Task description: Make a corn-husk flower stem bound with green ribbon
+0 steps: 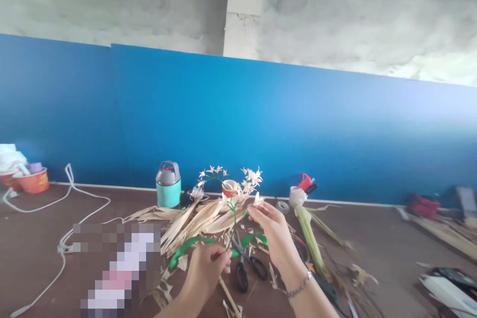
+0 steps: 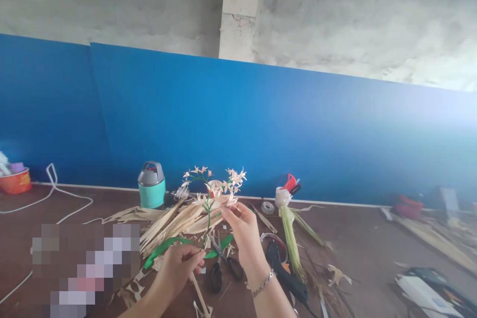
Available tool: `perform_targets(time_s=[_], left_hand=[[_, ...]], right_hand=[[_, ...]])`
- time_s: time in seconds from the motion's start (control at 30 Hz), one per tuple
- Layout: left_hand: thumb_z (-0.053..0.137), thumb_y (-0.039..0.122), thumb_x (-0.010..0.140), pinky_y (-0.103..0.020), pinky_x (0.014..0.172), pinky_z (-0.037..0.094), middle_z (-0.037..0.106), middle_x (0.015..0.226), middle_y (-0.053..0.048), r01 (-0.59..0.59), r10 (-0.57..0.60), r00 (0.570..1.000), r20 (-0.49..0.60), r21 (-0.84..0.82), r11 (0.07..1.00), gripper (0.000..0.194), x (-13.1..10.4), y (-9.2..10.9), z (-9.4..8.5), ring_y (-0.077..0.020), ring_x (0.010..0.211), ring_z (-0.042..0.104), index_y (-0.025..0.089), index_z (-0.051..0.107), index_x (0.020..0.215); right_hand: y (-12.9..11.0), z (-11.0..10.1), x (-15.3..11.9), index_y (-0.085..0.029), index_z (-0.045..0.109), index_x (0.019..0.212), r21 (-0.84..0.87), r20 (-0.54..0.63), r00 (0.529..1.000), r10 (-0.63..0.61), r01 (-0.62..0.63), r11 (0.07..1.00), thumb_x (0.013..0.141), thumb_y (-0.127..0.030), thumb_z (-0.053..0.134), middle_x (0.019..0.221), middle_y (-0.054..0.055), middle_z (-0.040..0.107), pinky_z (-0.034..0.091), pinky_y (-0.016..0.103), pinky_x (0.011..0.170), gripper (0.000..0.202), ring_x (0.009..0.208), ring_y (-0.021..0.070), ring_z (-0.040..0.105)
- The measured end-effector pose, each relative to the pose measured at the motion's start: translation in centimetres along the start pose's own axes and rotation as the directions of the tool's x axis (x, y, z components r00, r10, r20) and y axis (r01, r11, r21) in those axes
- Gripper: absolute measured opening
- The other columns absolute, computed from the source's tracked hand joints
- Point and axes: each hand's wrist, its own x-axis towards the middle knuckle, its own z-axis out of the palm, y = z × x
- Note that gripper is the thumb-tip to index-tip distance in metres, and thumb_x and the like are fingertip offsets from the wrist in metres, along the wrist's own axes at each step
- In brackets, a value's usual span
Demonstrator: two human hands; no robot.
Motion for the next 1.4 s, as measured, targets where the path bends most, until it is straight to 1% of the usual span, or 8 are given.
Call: perform_targets(time_s=[0.23,0.37,0.47,0.57,0.7,0.9,1.17,1.4], left_hand=[[0.056,0.037,0.069,-0.024,0.043,0.036,0.063,0.045,-0.003,0.04,-0.04,0.999,-0.025,-0.01,0.999,0.028,0.2,-0.4,0.3,-0.0187,0.046,0.057,0.016,0.064,0.051],[0.056,0.037,0.069,-0.024,0.043,0.035,0.06,0.042,-0.002,0.044,-0.043,0.998,-0.055,0.017,0.999,0.028,-0.2,0.2,0.1,-0.0167,0.042,0.053,0.017,0.064,0.049],[0.057,0.036,0.068,-0.025,0.046,0.038,0.061,0.043,-0.002,0.039,-0.038,0.998,-0.041,0.026,0.999,0.027,-0.4,0.5,-0.1,-0.0166,0.043,0.053,0.018,0.065,0.049],[0.059,0.034,0.066,-0.026,0.045,0.038,0.059,0.041,-0.002,0.073,-0.073,0.996,-0.059,-0.003,0.997,0.025,-0.2,0.1,0.1,-0.0169,0.042,0.053,0.018,0.064,0.048],[0.061,0.037,0.067,-0.025,0.041,0.039,0.059,0.041,-0.002,0.089,-0.092,0.995,-0.038,-0.079,0.993,0.026,0.0,-0.7,0.5,-0.0175,0.041,0.054,0.018,0.063,0.049],[0.061,0.038,0.068,-0.025,0.042,0.041,0.059,0.043,-0.002,0.083,-0.085,0.996,-0.009,-0.131,0.988,0.028,-0.4,-0.2,0.3,-0.0161,0.041,0.054,0.017,0.063,0.05],[0.062,0.039,0.066,-0.024,0.042,0.04,0.056,0.04,-0.001,0.099,-0.101,0.995,-0.004,-0.152,0.983,0.028,-0.3,-0.4,0.4,-0.0156,0.04,0.053,0.018,0.061,0.048],[0.065,0.041,0.064,-0.023,0.042,0.04,0.06,0.049,-0.002,0.084,-0.079,0.996,0.033,-0.217,0.973,0.026,-0.6,0.6,0.5,-0.015,0.042,0.054,0.017,0.065,0.053]], right_hand=[[1.0,0.7,0.9,-0.014,0.065,0.07,-0.005,0.007,0.999,-0.054,0.054,0.999,0.064,-0.037,0.072,0.066,0.003,0.064,0.038,0.023,0.055,0.025,0.061,0.0141,0.051],[1.2,0.9,0.8,-0.014,0.063,0.067,-0.031,-0.018,0.994,-0.107,0.106,0.994,0.064,-0.04,0.072,0.063,0.002,0.062,0.039,0.023,0.053,0.028,0.058,0.0142,0.051],[1.1,0.9,0.8,-0.015,0.061,0.065,-0.057,-0.054,0.991,-0.12,0.117,0.991,0.064,-0.041,0.071,0.058,0.0,0.057,0.036,0.023,0.05,0.028,0.054,0.0127,0.047],[1.1,1.0,0.8,-0.016,0.059,0.064,-0.094,-0.061,0.993,-0.105,0.099,0.991,0.065,-0.044,0.07,0.055,-0.002,0.053,0.034,0.022,0.047,0.03,0.052,0.0119,0.044],[1.1,1.0,0.7,-0.016,0.059,0.065,-0.112,-0.059,0.99,-0.126,0.118,0.987,0.064,-0.043,0.07,0.057,-0.001,0.054,0.034,0.023,0.048,0.03,0.053,0.0121,0.044],[1.0,1.1,0.6,-0.016,0.058,0.062,-0.155,-0.046,0.99,-0.134,0.126,0.98,0.066,-0.037,0.067,0.054,-0.002,0.05,0.032,0.022,0.046,0.024,0.05,0.0105,0.04],[1.5,1.2,0.7,-0.015,0.06,0.064,-0.22,-0.042,0.98,-0.196,0.182,0.958,0.067,-0.036,0.067,0.058,0.001,0.058,0.039,0.024,0.05,0.022,0.054,0.014,0.049],[2.0,1.0,0.9,-0.016,0.061,0.066,-0.254,-0.033,0.974,-0.224,0.208,0.944,0.07,-0.036,0.065,0.06,0.001,0.061,0.04,0.025,0.054,0.021,0.057,0.0154,0.052]])
